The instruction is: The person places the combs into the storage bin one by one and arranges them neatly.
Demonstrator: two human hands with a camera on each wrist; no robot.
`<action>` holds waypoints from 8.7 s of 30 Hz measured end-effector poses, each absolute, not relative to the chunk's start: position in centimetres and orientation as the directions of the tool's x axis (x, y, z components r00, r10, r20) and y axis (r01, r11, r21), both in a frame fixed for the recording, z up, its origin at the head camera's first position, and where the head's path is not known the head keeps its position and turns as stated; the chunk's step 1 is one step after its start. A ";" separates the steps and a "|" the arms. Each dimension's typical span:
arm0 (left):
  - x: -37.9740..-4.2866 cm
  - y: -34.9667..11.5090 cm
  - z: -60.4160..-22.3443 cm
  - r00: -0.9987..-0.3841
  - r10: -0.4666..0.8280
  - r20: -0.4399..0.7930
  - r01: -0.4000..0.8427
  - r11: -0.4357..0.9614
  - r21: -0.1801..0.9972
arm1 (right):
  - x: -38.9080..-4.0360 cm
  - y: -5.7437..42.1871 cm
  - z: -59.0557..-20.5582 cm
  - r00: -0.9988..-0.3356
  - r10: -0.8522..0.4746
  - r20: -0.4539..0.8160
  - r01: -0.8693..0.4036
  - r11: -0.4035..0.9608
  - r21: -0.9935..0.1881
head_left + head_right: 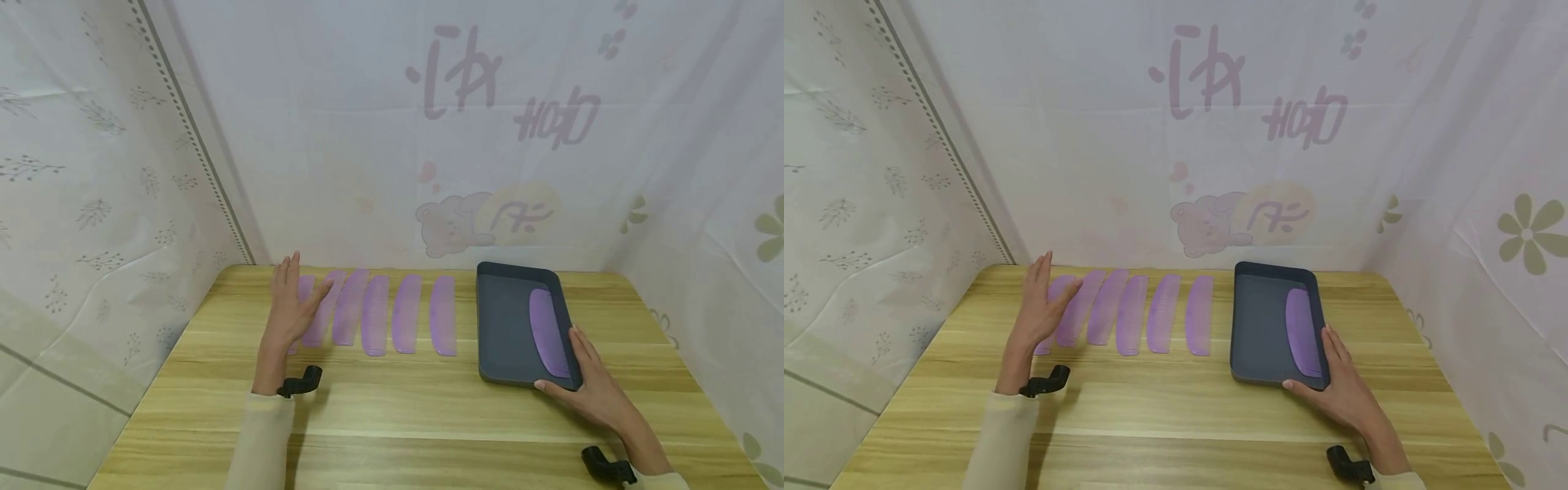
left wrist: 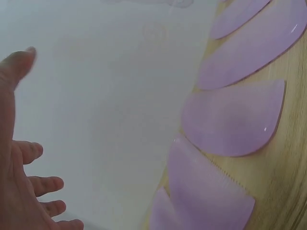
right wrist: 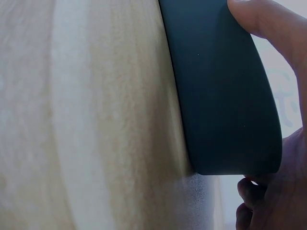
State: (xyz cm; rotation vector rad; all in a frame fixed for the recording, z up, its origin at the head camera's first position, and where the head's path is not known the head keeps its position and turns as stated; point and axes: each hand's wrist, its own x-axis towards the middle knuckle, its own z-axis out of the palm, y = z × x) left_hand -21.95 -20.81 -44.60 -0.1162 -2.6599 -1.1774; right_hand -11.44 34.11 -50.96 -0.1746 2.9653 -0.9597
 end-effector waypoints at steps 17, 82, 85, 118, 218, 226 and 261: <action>-22.0 -24.8 -46.1 -0.991 -0.082 0.103 0.034 0.597 0.801 | -11.5 34.0 -51.1 -0.994 -0.106 0.001 -0.088 0.820 -0.565; -22.0 -26.4 -48.2 -0.974 -0.206 -0.093 -0.210 0.673 0.709 | -11.3 33.9 -51.1 -0.994 -0.111 0.012 -0.098 0.824 -0.558; -21.9 -26.5 -48.1 -0.974 -0.204 -0.099 -0.212 0.663 0.718 | -11.3 34.0 -51.2 -0.994 -0.112 0.013 -0.101 0.823 -0.559; -21.4 -27.9 -46.2 -0.976 -0.065 -0.206 -0.216 0.264 0.940 | -11.4 34.1 -51.2 -0.993 -0.112 0.026 -0.107 0.813 -0.573; -22.8 -13.9 -47.4 -0.966 0.251 -0.058 -0.019 0.157 0.987 | -11.5 34.2 -51.5 -0.993 -0.112 0.029 -0.107 0.792 -0.601; -22.7 -12.0 -47.3 -0.953 0.297 -0.059 -0.019 0.137 0.990 | -11.4 34.2 -51.5 -0.992 -0.118 0.033 -0.115 0.800 -0.589; -21.9 -3.5 -47.2 -0.930 0.366 -0.038 -0.025 0.041 0.999 | -11.6 33.8 -51.3 -0.993 -0.111 0.038 -0.111 0.780 -0.616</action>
